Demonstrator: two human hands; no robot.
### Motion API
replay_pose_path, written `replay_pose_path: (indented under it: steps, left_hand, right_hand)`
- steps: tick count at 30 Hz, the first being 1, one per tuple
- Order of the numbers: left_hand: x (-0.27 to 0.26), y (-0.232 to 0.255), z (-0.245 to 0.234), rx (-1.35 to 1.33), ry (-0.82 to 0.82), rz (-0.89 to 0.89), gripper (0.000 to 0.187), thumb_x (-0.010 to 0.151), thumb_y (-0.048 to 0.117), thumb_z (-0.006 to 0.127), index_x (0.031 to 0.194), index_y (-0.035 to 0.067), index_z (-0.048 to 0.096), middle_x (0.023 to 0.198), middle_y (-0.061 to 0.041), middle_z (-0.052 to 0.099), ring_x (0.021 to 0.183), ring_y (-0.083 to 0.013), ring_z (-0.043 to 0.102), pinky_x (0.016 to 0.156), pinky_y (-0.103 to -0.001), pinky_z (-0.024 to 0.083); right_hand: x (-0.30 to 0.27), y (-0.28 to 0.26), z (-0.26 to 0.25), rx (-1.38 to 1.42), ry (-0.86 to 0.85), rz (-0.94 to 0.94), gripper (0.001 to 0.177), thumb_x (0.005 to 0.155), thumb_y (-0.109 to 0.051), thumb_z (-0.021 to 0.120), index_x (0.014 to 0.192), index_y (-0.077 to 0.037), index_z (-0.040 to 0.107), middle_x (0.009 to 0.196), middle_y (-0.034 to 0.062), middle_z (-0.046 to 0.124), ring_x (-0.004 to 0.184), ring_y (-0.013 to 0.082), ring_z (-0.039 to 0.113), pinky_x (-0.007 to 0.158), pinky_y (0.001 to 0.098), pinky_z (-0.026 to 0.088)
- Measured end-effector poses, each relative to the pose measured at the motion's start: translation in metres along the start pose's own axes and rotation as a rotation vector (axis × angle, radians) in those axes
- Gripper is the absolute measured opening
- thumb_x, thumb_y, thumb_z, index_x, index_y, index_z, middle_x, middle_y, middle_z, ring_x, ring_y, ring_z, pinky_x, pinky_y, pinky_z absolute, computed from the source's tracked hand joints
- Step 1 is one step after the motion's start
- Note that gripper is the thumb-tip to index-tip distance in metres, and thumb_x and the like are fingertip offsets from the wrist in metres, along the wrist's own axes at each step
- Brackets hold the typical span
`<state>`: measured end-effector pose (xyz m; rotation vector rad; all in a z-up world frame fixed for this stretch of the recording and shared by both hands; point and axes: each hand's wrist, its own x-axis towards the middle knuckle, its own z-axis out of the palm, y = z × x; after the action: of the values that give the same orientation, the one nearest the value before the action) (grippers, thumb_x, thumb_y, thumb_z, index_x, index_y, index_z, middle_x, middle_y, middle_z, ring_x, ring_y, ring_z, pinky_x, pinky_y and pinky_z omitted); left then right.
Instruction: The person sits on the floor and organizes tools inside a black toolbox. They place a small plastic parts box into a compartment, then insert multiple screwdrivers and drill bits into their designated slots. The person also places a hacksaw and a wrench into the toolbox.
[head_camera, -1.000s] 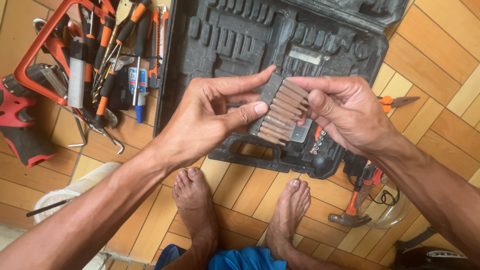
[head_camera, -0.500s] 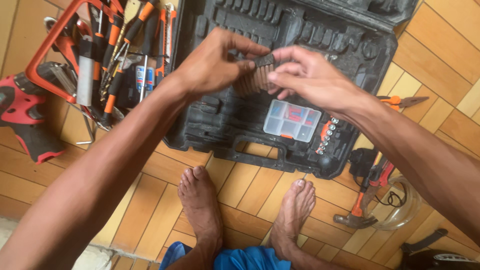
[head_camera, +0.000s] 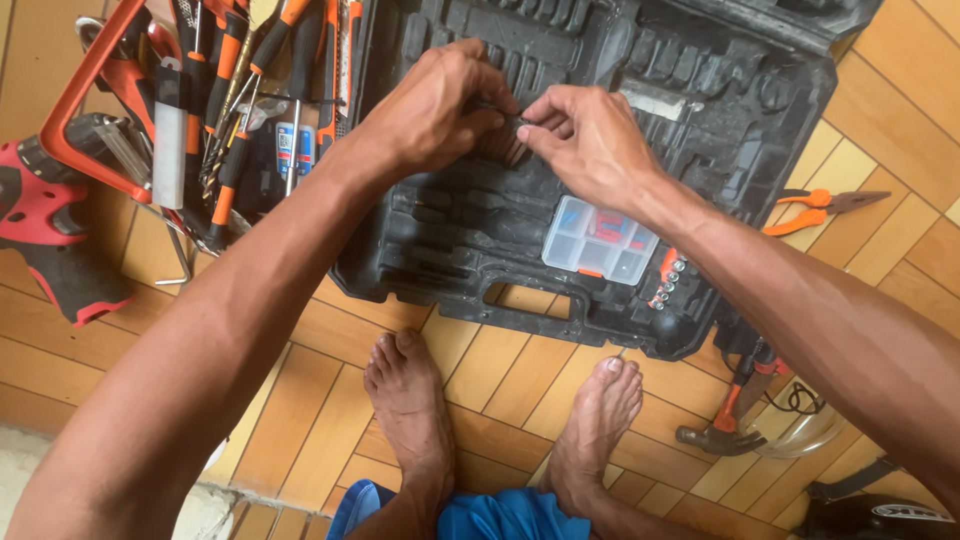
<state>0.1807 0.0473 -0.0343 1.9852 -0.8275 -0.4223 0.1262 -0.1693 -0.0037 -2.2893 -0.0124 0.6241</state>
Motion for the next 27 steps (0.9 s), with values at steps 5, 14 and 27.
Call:
replay_pose_path:
  steps: [5,14,27]
  left_hand:
    - [-0.010,0.006,-0.005,0.054,0.001,0.031,0.021,0.090,0.000,0.075,0.110,0.001,0.078,0.100,-0.019,0.065,0.094,-0.0361,0.067,0.082,-0.046,0.054]
    - [-0.021,0.008,-0.003,0.097,0.104,0.054,0.018,0.088,0.000,0.074,0.105,-0.005,0.075,0.104,-0.019,0.066,0.102,-0.0390,0.064,0.088,-0.047,0.052]
    - [-0.028,0.005,0.004,0.246,0.049,0.066,0.022,0.093,-0.003,0.066,0.111,-0.004,0.078,0.103,-0.016,0.067,0.098,-0.0337,0.059,0.088,-0.043,0.053]
  right_hand:
    - [0.001,-0.012,-0.005,0.032,-0.050,0.015,0.023,0.096,-0.014,0.070,0.116,-0.004,0.069,0.093,0.0109,0.075,0.079,0.0172,0.072,0.070,0.0344,0.060]
    - [0.008,-0.004,-0.008,0.045,-0.028,-0.020,0.016,0.095,-0.012,0.074,0.109,-0.004,0.072,0.089,0.0074,0.077,0.079,0.0125,0.072,0.072,0.0312,0.059]
    - [-0.008,-0.004,0.002,-0.314,0.016,-0.311,0.015,0.097,-0.007,0.066,0.103,0.001,0.076,0.099,0.0188,0.066,0.080,0.0259,0.068,0.064,0.0337,0.064]
